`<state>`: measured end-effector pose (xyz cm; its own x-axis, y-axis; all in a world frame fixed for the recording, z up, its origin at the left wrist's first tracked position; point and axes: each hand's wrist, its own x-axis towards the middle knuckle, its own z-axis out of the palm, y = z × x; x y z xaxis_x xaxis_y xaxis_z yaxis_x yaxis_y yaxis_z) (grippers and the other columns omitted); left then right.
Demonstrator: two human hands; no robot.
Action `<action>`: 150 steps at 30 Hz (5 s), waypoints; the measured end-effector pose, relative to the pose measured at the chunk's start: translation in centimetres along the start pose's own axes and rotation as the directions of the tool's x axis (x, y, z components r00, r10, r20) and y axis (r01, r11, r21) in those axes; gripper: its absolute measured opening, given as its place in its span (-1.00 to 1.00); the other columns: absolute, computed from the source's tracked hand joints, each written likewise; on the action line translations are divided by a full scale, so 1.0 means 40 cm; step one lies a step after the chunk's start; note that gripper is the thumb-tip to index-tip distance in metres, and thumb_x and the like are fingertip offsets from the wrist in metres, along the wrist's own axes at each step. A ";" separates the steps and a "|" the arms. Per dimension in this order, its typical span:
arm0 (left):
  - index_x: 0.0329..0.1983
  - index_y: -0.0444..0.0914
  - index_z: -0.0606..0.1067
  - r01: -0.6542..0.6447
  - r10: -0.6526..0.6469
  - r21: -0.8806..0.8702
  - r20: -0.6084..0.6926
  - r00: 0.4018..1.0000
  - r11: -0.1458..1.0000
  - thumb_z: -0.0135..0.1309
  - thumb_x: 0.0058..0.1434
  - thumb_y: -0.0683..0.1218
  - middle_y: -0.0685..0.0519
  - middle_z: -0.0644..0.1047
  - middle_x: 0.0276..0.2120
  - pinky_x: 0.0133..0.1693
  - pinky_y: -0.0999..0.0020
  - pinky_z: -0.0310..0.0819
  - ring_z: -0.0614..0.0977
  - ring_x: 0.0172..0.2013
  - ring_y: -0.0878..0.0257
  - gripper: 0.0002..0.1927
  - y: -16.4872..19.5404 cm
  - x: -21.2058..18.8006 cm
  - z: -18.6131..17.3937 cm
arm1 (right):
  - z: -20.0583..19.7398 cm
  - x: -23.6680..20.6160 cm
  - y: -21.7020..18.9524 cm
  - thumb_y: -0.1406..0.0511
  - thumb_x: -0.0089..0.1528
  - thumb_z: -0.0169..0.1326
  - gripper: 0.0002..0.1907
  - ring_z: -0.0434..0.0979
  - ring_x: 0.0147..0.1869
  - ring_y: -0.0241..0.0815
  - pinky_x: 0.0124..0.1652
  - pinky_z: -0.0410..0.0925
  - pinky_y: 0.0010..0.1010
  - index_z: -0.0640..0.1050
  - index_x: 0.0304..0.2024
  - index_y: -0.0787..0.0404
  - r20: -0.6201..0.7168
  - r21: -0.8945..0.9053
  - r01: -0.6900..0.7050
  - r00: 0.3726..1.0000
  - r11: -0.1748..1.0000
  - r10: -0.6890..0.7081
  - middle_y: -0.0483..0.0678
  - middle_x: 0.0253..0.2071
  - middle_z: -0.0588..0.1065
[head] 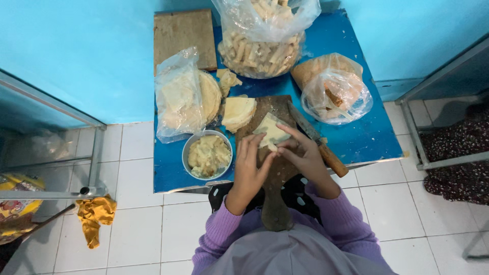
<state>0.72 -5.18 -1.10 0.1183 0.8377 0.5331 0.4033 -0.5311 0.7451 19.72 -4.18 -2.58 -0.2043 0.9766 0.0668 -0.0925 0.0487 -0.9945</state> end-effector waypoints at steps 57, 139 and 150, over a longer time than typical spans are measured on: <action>-0.14 -0.36 0.43 0.126 -0.152 0.170 0.155 0.976 0.977 0.08 0.22 -0.23 -0.24 0.52 -0.23 -0.16 -0.04 0.39 0.54 -0.14 -0.23 -0.83 0.024 -0.041 -0.030 | -0.288 0.057 -0.054 0.58 0.35 0.15 -0.72 0.63 -0.20 -0.24 -0.22 0.47 -0.49 0.43 0.09 0.39 -0.460 -0.532 0.255 0.713 0.807 -0.529 0.17 -0.12 0.63; 0.34 -0.42 0.22 0.177 -0.177 0.010 -0.025 0.984 0.984 0.18 0.14 -0.32 -0.22 0.42 -0.12 -0.15 0.17 0.49 0.57 -0.16 -0.09 -0.31 0.037 -0.086 0.022 | 0.076 -0.101 0.021 0.45 0.14 0.25 -0.38 0.58 -0.25 -0.13 -0.26 0.44 -0.32 0.47 0.27 0.16 -0.313 -0.744 -0.027 0.897 0.668 -0.312 -0.05 -0.29 0.55; 0.44 -0.41 0.13 0.261 -0.266 0.102 0.039 0.963 0.960 0.10 0.26 -0.30 -0.16 0.53 -0.31 -0.15 0.12 0.48 0.60 -0.26 -0.05 -0.30 0.032 -0.093 0.017 | 0.074 -0.099 0.026 0.49 0.15 0.20 -0.33 0.53 -0.16 -0.05 -0.11 0.38 -0.19 0.39 0.31 0.18 -0.251 -0.815 0.044 0.871 0.577 -0.422 -0.04 -0.29 0.55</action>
<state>1.42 -8.90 -2.42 0.0419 0.9530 0.3001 0.5104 -0.2786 0.8135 17.53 -8.61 -3.63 0.1059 0.8830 0.4573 0.7321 0.2419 -0.6368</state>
